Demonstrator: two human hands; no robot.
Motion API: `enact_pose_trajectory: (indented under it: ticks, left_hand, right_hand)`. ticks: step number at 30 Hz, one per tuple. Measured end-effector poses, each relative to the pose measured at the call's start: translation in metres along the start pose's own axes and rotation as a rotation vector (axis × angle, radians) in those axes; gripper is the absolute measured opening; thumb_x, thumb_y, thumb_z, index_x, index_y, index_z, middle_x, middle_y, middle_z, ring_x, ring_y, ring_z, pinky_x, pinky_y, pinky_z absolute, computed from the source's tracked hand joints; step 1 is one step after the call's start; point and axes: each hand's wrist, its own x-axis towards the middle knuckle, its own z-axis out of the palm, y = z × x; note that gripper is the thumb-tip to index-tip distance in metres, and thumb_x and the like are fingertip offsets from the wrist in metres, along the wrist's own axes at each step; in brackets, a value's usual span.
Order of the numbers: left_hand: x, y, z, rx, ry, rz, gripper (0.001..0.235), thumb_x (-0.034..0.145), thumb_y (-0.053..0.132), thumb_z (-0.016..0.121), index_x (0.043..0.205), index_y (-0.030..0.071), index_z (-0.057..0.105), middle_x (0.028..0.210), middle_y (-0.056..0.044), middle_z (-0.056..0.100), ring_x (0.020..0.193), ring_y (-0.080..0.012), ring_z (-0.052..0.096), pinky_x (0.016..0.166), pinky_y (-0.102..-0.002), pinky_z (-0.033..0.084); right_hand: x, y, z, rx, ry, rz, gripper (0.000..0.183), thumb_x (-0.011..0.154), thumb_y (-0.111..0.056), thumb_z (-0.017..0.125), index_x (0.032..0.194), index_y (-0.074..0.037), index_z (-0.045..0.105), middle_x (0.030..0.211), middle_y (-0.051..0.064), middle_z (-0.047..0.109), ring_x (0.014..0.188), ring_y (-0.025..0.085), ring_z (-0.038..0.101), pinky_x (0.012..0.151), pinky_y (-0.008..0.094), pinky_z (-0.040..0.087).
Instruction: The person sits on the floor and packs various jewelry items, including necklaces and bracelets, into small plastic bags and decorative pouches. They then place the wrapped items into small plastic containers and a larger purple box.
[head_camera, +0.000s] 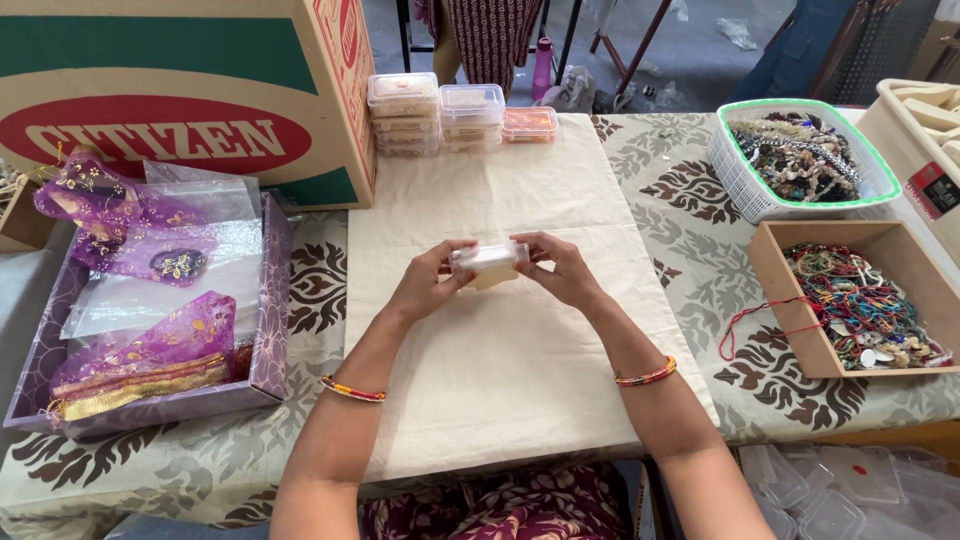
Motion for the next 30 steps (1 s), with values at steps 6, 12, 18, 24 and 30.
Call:
enact_pose_trajectory:
  ticks: [6,12,18,24,30]
  left_hand:
    - [-0.006,0.017,0.004,0.155,0.047,0.161,0.038,0.092,0.002,0.071,0.128,0.014,0.068,0.125,-0.007,0.069,0.106,-0.0201,0.072,0.090,-0.032,0.063]
    - [0.000,-0.007,0.007,0.006,0.046,0.159,0.033,0.093,0.000,0.070,0.123,0.013,0.071,0.129,-0.006,0.067,0.111,-0.0194,0.070,0.091,-0.033,0.059]
    - [-0.005,-0.001,0.007,0.169,0.073,0.295,0.041,0.091,0.003,0.075,0.130,0.016,0.070,0.129,-0.007,0.069,0.109,-0.0234,0.071,0.089,-0.034,0.061]
    - [-0.004,0.007,0.014,0.387,0.276,0.276,0.095,0.079,0.025,0.088,0.156,0.009,0.035,0.141,-0.016,0.052,0.130,-0.0351,0.051,0.109,-0.044,0.046]
    - [0.010,-0.040,0.028,0.680,0.007,0.026,0.075,0.082,0.042,0.081,0.146,0.016,0.051,0.146,-0.013,0.049,0.140,-0.0321,0.040,0.115,-0.049,0.030]
  right_hand:
    - [0.001,-0.020,-0.004,-0.066,-0.076,-0.032,0.041,0.096,-0.007,0.070,0.136,-0.014,0.065,0.110,0.007,0.067,0.099,0.018,0.068,0.083,0.032,0.062]
    - [0.000,-0.014,0.000,-0.110,-0.036,-0.066,0.036,0.097,-0.005,0.070,0.131,-0.016,0.070,0.110,0.006,0.069,0.098,0.018,0.069,0.081,0.032,0.061]
    - [0.000,-0.039,-0.001,-0.177,0.014,-0.176,0.033,0.087,-0.007,0.076,0.119,-0.012,0.069,0.118,0.008,0.068,0.098,0.022,0.069,0.080,0.034,0.060]
    - [0.029,-0.016,-0.020,-0.528,0.099,-0.256,0.030,0.086,-0.011,0.078,0.113,-0.012,0.067,0.113,0.008,0.070,0.104,0.029,0.068,0.086,0.039,0.057]
    - [0.136,-0.003,-0.056,-0.783,0.304,-0.225,0.040,0.079,-0.004,0.077,0.117,-0.008,0.065,0.114,0.015,0.059,0.109,0.035,0.060,0.091,0.046,0.054]
